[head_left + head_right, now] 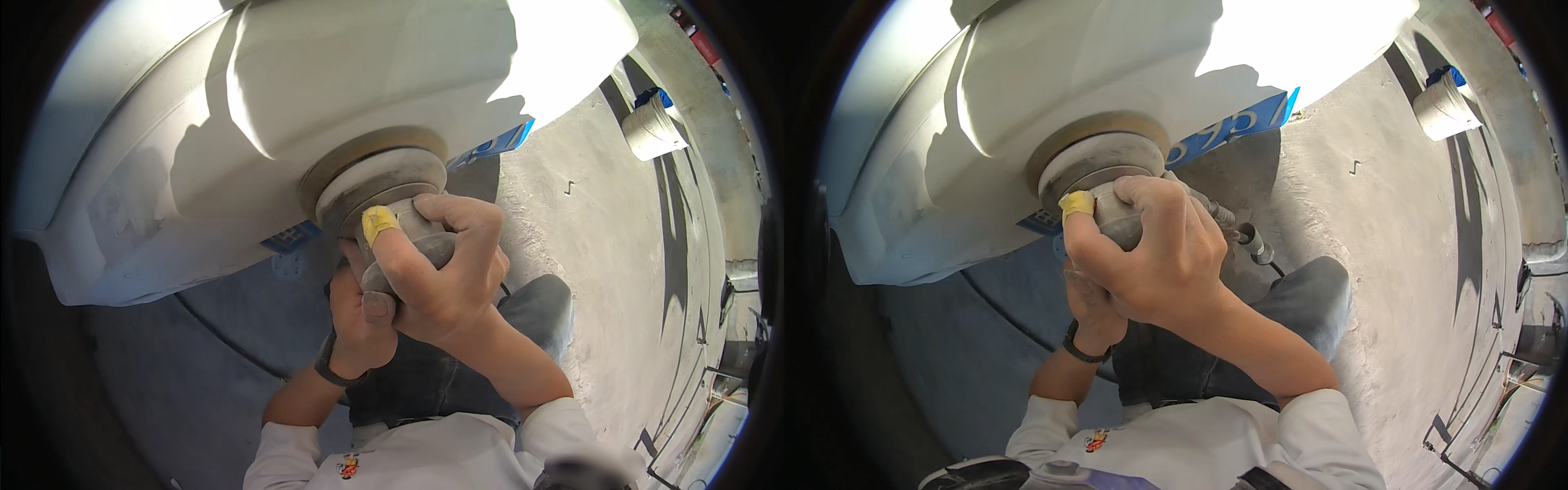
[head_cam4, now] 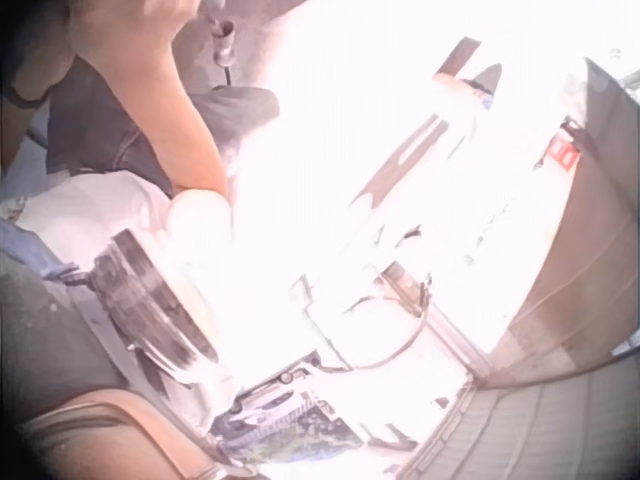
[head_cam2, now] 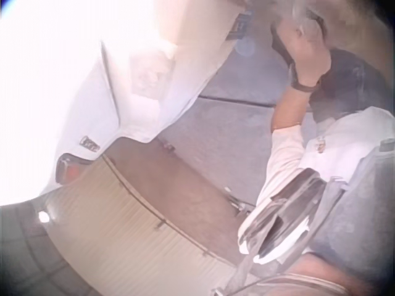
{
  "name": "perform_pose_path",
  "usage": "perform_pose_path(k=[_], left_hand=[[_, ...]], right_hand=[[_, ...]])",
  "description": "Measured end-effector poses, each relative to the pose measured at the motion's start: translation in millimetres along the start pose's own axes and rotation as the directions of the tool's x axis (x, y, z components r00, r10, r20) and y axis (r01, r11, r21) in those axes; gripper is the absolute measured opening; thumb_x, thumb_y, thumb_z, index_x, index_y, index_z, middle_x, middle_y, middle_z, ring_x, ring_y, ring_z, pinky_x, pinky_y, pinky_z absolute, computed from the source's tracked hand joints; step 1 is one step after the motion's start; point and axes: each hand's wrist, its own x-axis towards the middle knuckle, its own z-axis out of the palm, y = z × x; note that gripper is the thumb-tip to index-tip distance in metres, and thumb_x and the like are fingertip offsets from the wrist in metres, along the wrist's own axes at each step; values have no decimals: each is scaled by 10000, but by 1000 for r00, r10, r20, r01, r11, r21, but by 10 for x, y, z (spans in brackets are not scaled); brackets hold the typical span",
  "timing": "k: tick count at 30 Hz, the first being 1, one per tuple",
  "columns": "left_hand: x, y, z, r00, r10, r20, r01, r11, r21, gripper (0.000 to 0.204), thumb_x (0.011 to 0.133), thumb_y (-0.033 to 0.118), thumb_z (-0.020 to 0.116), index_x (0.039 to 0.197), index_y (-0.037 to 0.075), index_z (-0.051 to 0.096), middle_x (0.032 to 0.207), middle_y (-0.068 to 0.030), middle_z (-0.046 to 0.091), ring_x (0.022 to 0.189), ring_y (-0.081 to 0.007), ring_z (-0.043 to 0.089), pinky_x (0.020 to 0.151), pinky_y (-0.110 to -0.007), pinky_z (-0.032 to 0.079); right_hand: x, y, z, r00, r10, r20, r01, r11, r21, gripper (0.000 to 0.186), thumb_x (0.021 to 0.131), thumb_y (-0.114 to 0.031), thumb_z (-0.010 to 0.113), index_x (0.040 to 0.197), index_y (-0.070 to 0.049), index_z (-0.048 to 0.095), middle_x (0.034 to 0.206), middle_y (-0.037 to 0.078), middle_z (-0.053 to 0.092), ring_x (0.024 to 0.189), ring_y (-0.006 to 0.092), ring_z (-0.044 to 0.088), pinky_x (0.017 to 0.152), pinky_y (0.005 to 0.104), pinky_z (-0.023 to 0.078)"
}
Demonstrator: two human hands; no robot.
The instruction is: The person uses a pneumatic orbital sander to smooth the surface of a white car bumper. They move the sander across the curved bodywork, then stop and walk toward another person in the garage.
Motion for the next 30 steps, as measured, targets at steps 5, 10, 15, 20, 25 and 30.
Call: perform_pose_path(k=[5,10,15,20,25,30], left_hand=[[46,-291,86,978,197,-74,-178,961,212,848,1027,726,477,1356,-52,552,1170,-134,702,1075,-218,702,870,-366,547],[669,-118,736,972,-38,233,-25,964,266,570,1064,484,609,1164,-74,668,782,-193,708,755,-321,746,670,-388,551],[714,-70,886,981,-68,182,-1,936,351,548,1067,468,591,1147,-69,665,790,-204,706,731,-334,738,637,-400,540],[115,-491,356,916,168,-365,-99,975,200,601,1112,509,441,1227,-48,636,941,-125,750,882,-241,741,744,-376,544],[194,-417,424,979,202,-1,-200,974,109,583,1109,530,466,1170,-31,611,919,-92,704,827,-167,674,721,-313,503],[497,-16,609,877,319,358,-463,758,459,445,1053,348,604,1238,-42,709,1177,-223,736,1086,-365,728,911,-393,578]], right_hand=[[-224,100,77,997,-55,55,58,997,-41,339,704,-306,825,1025,-265,726,1008,84,570,771,225,638,563,318,558],[-138,909,-235,996,78,-54,-83,991,-108,461,740,-277,918,1115,-124,698,1057,116,597,848,257,633,669,386,561],[-28,993,-308,985,162,-54,-162,987,-2,484,728,-260,942,1109,-107,686,1051,135,595,850,254,623,682,395,555],[-311,42,108,998,11,59,-15,997,75,307,758,-227,823,1044,-205,712,1047,113,572,811,237,644,587,324,564],[-360,450,-73,970,233,72,-241,960,139,323,777,-250,845,1065,-213,704,1002,90,533,785,238,639,578,337,556],[-73,1473,-349,809,579,-100,-571,815,103,595,691,-237,975,1143,-59,632,1062,155,654,908,322,662,800,407,582]])
